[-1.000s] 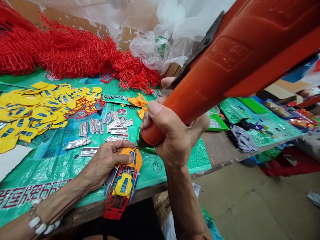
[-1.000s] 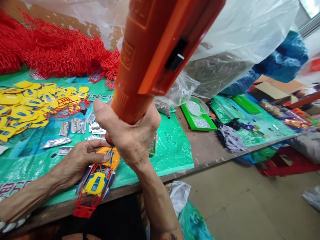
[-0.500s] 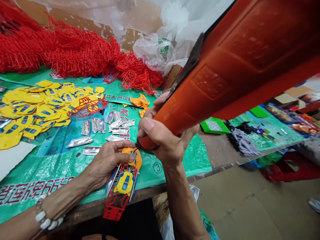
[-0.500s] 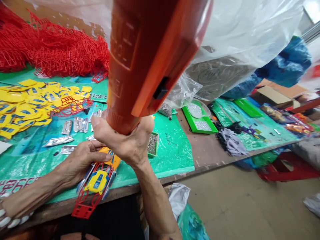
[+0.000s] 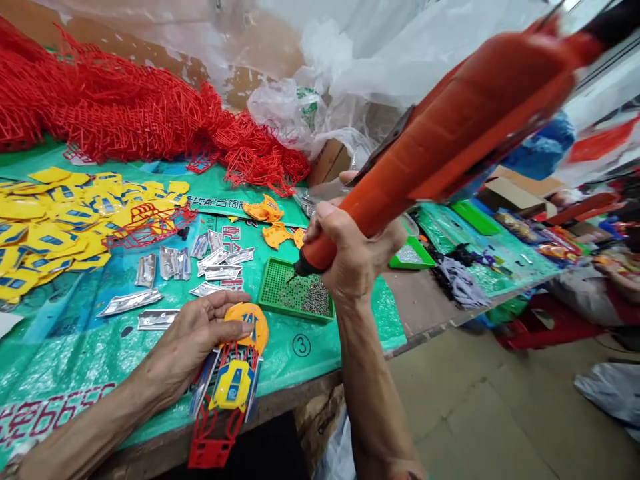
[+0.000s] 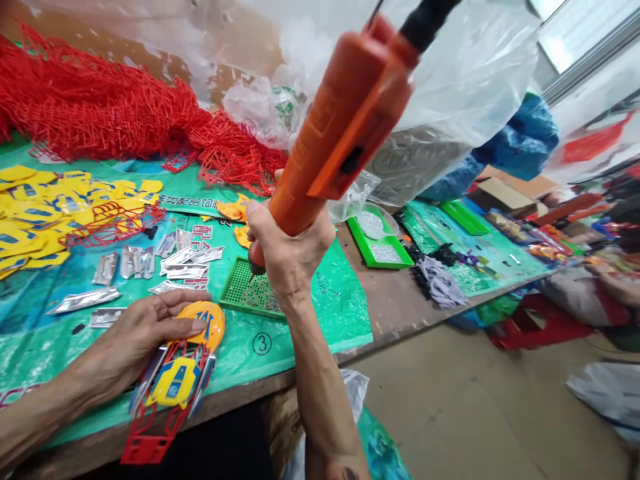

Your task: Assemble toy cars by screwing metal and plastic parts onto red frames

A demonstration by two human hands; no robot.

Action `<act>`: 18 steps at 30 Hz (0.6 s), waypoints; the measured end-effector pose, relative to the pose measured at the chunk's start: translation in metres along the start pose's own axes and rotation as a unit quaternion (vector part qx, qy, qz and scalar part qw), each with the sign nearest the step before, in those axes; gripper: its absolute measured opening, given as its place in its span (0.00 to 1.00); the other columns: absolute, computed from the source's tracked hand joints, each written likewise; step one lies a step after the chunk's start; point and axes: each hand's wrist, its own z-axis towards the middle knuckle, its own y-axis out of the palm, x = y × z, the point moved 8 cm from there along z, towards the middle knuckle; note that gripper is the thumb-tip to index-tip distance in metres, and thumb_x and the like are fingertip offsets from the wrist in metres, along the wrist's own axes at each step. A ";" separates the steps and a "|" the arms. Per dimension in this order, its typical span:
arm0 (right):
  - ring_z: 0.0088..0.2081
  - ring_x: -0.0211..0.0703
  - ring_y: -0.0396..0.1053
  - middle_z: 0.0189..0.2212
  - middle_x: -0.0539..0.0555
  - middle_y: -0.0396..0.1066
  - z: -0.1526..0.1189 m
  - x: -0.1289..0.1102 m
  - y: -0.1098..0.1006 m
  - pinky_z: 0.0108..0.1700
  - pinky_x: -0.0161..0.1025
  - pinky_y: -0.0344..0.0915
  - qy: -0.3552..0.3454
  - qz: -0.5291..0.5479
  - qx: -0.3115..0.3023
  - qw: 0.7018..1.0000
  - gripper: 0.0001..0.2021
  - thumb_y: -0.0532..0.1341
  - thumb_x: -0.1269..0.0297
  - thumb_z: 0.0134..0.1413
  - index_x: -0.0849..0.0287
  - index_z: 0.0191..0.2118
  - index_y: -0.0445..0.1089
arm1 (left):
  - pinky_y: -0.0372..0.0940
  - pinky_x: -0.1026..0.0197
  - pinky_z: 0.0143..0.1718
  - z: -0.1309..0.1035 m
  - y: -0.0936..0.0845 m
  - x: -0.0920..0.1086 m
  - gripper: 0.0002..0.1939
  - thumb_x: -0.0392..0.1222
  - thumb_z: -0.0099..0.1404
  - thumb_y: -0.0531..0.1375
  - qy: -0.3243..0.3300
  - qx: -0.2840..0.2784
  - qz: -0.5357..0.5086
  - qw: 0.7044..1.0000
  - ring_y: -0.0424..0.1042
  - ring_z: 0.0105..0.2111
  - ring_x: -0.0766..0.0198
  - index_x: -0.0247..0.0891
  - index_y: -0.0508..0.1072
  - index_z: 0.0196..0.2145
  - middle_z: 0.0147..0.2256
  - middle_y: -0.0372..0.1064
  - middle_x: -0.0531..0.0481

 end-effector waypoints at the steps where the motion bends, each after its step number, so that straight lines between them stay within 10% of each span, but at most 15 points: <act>1: 0.16 0.35 0.64 0.19 0.42 0.67 0.000 0.006 -0.002 0.19 0.36 0.65 0.003 -0.011 0.007 1.000 0.15 0.67 0.65 0.45 0.54 0.41 0.69 | 0.70 0.58 0.29 0.001 0.000 -0.001 0.26 0.36 0.52 0.68 -0.004 0.000 -0.003 1.000 0.76 0.26 0.58 0.34 0.67 0.49 0.35 0.78 0.43; 18: 0.15 0.35 0.61 0.18 0.43 0.65 -0.010 0.022 0.001 0.17 0.37 0.62 0.031 -0.041 0.008 0.999 0.16 0.68 0.62 0.43 0.54 0.39 0.68 | 0.71 0.60 0.27 0.002 0.000 -0.003 0.25 0.34 0.51 0.69 -0.005 0.005 -0.024 1.000 0.76 0.25 0.59 0.35 0.69 0.47 0.35 0.78 0.45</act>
